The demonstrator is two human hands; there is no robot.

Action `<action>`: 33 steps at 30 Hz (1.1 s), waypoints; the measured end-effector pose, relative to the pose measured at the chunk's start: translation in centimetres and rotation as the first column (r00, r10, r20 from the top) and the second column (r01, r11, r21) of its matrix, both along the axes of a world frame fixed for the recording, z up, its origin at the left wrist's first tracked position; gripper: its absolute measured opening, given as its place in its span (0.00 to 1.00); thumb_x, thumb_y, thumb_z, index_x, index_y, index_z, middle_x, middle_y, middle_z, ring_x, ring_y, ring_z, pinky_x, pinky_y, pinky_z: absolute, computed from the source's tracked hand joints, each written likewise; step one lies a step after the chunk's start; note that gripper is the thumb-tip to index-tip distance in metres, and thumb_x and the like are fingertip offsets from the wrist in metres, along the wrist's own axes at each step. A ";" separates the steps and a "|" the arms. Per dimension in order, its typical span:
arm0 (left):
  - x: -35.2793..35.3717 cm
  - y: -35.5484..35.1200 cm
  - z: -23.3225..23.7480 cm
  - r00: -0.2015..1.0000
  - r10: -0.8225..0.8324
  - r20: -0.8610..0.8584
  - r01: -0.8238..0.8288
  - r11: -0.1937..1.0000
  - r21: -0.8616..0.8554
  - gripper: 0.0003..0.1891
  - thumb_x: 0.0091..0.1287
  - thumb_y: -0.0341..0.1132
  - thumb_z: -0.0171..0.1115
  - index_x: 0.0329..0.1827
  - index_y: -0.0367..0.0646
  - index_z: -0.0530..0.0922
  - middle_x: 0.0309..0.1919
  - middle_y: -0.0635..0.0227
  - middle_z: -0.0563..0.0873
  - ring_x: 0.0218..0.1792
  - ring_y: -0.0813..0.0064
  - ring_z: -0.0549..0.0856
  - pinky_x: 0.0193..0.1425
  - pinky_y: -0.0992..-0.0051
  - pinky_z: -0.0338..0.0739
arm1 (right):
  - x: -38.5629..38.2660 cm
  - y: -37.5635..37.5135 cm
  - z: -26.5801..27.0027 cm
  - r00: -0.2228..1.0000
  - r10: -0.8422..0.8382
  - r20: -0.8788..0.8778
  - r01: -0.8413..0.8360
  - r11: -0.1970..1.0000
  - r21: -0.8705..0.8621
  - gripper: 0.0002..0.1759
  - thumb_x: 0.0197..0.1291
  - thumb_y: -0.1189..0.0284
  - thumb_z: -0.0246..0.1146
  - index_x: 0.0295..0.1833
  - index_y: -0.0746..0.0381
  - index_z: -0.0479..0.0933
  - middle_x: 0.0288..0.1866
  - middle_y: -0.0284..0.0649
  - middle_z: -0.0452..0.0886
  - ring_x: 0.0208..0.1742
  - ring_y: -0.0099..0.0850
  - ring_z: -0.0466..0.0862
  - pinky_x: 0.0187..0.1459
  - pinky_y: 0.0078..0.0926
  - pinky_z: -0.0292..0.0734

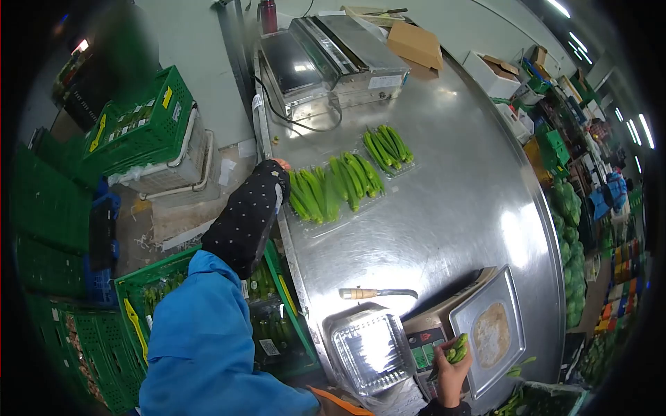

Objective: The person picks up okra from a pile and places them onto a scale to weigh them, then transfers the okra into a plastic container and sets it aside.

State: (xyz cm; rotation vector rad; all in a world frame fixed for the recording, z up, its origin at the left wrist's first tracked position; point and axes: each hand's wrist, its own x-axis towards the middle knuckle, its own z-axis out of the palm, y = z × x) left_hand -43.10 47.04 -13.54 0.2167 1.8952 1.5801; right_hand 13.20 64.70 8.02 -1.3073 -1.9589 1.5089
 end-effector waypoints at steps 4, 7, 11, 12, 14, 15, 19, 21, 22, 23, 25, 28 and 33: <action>-0.3 3.3 -1.4 0.944 0.044 -0.327 -0.161 0.926 -0.340 0.22 0.55 0.31 0.62 0.54 0.40 0.72 0.45 0.58 0.78 0.44 0.62 0.78 0.51 0.63 0.71 | 0.0 -1.3 0.2 0.992 -0.124 -0.010 0.124 0.991 -0.045 0.09 0.49 0.83 0.62 0.34 0.63 0.68 0.24 0.32 0.73 0.20 0.18 0.71 0.23 0.15 0.65; 0.2 5.2 -1.1 0.827 -0.002 -0.563 -0.327 0.812 -0.483 0.23 0.54 0.29 0.62 0.55 0.41 0.72 0.46 0.56 0.77 0.47 0.61 0.77 0.54 0.63 0.69 | 4.8 -1.0 -3.5 0.993 0.115 -0.012 -0.115 0.992 -0.045 0.14 0.51 0.86 0.62 0.44 0.64 0.73 0.32 0.30 0.74 0.31 0.18 0.72 0.32 0.15 0.68; 6.4 6.9 4.6 0.427 -0.090 -0.900 -0.489 0.815 -0.313 0.24 0.52 0.26 0.61 0.55 0.42 0.73 0.47 0.54 0.76 0.50 0.58 0.75 0.57 0.62 0.68 | 5.5 -4.8 -2.5 0.996 0.086 -0.012 -0.086 0.986 -0.140 0.14 0.50 0.85 0.64 0.42 0.63 0.72 0.29 0.26 0.70 0.26 0.13 0.66 0.26 0.10 0.61; 10.9 7.8 9.4 0.366 -0.085 -0.927 -0.441 0.861 -0.253 0.23 0.51 0.25 0.59 0.53 0.43 0.74 0.46 0.53 0.76 0.51 0.56 0.74 0.56 0.61 0.68 | 6.5 -5.4 -3.0 0.996 0.088 -0.013 -0.089 0.984 -0.152 0.14 0.50 0.85 0.64 0.42 0.62 0.72 0.28 0.26 0.70 0.26 0.13 0.66 0.26 0.10 0.61; 17.8 7.7 7.1 0.731 -0.257 -0.633 0.407 0.908 0.102 0.13 0.58 0.28 0.54 0.47 0.41 0.78 0.43 0.56 0.79 0.49 0.56 0.76 0.54 0.64 0.71 | 7.6 -6.6 -3.3 0.998 0.048 -0.042 -0.055 0.985 -0.166 0.14 0.52 0.83 0.64 0.44 0.63 0.72 0.28 0.27 0.72 0.25 0.14 0.68 0.24 0.10 0.63; 23.6 7.4 5.6 0.363 -0.461 -0.810 0.605 0.778 -0.172 0.13 0.58 0.29 0.54 0.46 0.42 0.78 0.43 0.56 0.79 0.49 0.57 0.77 0.54 0.64 0.71 | 8.0 -7.1 -3.1 0.999 -0.001 -0.038 -0.009 0.970 -0.244 0.14 0.52 0.82 0.64 0.45 0.64 0.72 0.27 0.28 0.72 0.24 0.14 0.69 0.22 0.11 0.64; 37.5 0.8 11.5 -0.183 -0.638 -0.748 0.864 0.258 -0.432 0.19 0.50 0.45 0.67 0.43 0.46 0.79 0.44 0.66 0.80 0.47 0.63 0.78 0.57 0.65 0.68 | 9.5 -9.1 -3.3 0.998 -0.053 -0.035 0.040 0.949 -0.311 0.15 0.55 0.80 0.63 0.49 0.64 0.72 0.28 0.30 0.75 0.22 0.16 0.71 0.20 0.12 0.66; 39.2 -0.2 10.5 -0.407 -0.685 -0.605 0.763 0.109 -0.637 0.18 0.51 0.44 0.66 0.43 0.47 0.79 0.42 0.65 0.81 0.46 0.63 0.79 0.54 0.64 0.70 | 10.6 -9.4 -3.8 0.996 0.060 -0.063 -0.075 0.958 -0.277 0.17 0.57 0.81 0.60 0.52 0.64 0.71 0.32 0.33 0.78 0.24 0.17 0.73 0.20 0.13 0.67; 39.4 -0.4 9.7 -0.447 -0.693 -0.565 0.733 0.078 -0.675 0.18 0.51 0.44 0.65 0.43 0.47 0.79 0.41 0.65 0.81 0.45 0.63 0.79 0.53 0.64 0.71 | 11.1 -9.6 -4.1 0.992 0.098 -0.077 -0.116 0.954 -0.276 0.17 0.57 0.81 0.60 0.52 0.64 0.71 0.32 0.33 0.78 0.24 0.17 0.73 0.20 0.13 0.67; 39.7 -0.4 9.1 -0.473 -0.700 -0.534 0.712 0.053 -0.701 0.17 0.52 0.44 0.65 0.43 0.47 0.80 0.41 0.65 0.81 0.44 0.63 0.80 0.52 0.64 0.71 | 11.4 -9.6 -4.6 0.990 0.126 -0.066 -0.139 0.956 -0.257 0.17 0.56 0.81 0.60 0.53 0.64 0.70 0.34 0.33 0.78 0.26 0.18 0.74 0.20 0.13 0.67; 39.9 0.5 8.6 -0.500 -0.720 -0.481 0.687 0.009 -0.727 0.17 0.52 0.43 0.64 0.43 0.48 0.80 0.40 0.65 0.82 0.43 0.63 0.80 0.50 0.64 0.72 | 12.1 -9.9 -5.8 0.988 0.149 -0.052 -0.157 0.950 -0.270 0.20 0.56 0.82 0.59 0.55 0.64 0.69 0.37 0.35 0.78 0.29 0.19 0.74 0.21 0.13 0.67; 39.7 1.0 8.7 -0.517 -0.747 -0.417 0.655 -0.033 -0.755 0.16 0.52 0.43 0.64 0.43 0.48 0.80 0.39 0.64 0.82 0.42 0.62 0.81 0.48 0.64 0.73 | 13.1 -10.4 -5.8 0.959 0.281 0.031 -0.262 0.925 -0.274 0.22 0.57 0.80 0.59 0.58 0.66 0.68 0.44 0.40 0.78 0.39 0.25 0.78 0.34 0.20 0.74; 39.1 1.5 7.5 -0.550 -0.767 -0.332 0.611 -0.098 -0.785 0.15 0.53 0.42 0.62 0.42 0.49 0.80 0.37 0.63 0.83 0.39 0.62 0.82 0.43 0.63 0.75 | 14.3 -11.2 -5.0 0.733 0.641 0.228 -0.676 0.723 0.142 0.26 0.58 0.75 0.59 0.63 0.67 0.65 0.57 0.49 0.72 0.59 0.35 0.72 0.59 0.29 0.65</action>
